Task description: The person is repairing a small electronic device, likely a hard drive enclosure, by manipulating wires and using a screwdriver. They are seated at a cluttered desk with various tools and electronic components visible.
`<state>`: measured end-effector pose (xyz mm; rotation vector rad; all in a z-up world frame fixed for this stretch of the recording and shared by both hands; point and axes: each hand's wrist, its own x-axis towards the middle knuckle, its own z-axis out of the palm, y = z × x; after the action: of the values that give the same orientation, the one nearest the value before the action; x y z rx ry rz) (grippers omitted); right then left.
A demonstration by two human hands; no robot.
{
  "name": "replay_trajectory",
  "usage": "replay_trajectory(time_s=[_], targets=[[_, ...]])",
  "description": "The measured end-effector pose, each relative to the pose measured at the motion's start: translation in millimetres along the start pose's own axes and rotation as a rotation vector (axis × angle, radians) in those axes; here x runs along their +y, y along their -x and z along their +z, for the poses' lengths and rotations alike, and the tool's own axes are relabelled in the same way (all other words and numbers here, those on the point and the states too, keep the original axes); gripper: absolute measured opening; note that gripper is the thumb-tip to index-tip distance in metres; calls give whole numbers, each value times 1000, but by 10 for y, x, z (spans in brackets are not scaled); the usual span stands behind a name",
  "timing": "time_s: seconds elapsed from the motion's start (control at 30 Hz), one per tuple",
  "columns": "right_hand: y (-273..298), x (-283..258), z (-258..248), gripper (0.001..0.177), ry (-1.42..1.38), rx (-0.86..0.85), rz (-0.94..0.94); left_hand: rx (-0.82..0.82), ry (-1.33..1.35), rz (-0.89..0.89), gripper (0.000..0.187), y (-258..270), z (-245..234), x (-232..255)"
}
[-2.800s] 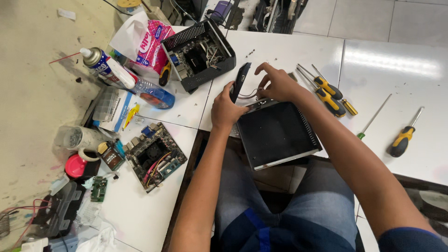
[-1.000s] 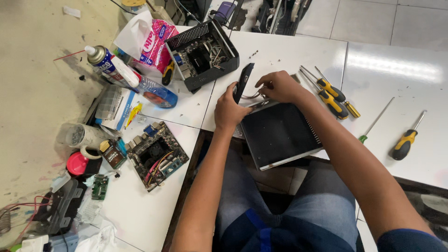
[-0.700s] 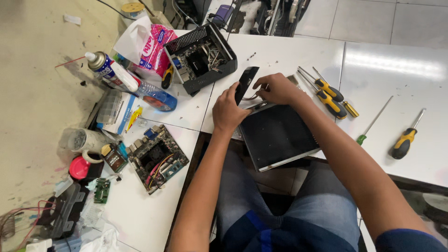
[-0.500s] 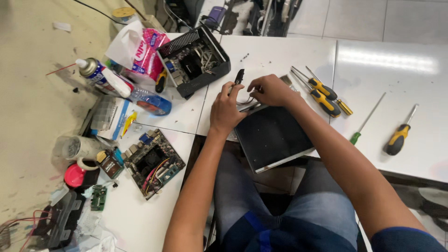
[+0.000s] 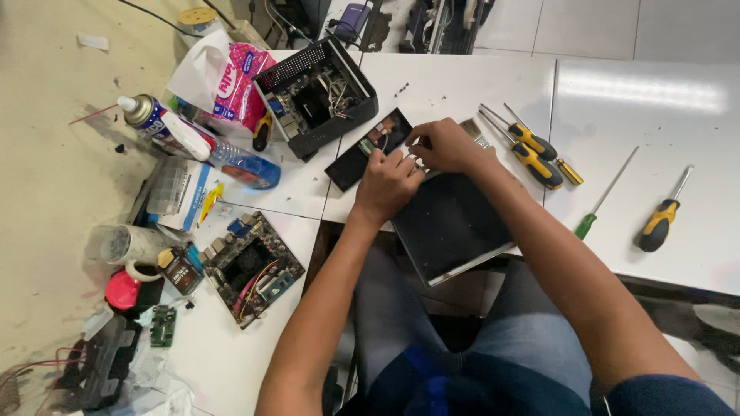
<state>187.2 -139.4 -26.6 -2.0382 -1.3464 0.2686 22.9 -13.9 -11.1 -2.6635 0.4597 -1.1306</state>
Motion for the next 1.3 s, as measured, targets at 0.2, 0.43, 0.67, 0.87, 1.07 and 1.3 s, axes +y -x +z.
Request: replay_trajectory(time_s=[0.2, 0.43, 0.67, 0.87, 1.07, 1.3], targets=[[-48, -51, 21, 12, 12, 13, 22, -285, -62, -83, 17, -60, -29, 216], [-17, -4, 118, 16, 63, -30, 109, -238, -162, -194, 18, -50, 52, 429], [-124, 190, 289, 24, 64, -80, 156, -160, -80, -241, 13, 45, 148, 400], [-92, 2, 157, 28, 59, -92, 261, -612, 250, -448, 19, -27, -115, 263], [-135, -16, 196, 28, -7, -51, 323, -444, 525, -501, 23, 155, -199, 234], [-269, 730, 662, 29, 78, 2, 275, -387, 445, -484, 22, 190, -192, 262]])
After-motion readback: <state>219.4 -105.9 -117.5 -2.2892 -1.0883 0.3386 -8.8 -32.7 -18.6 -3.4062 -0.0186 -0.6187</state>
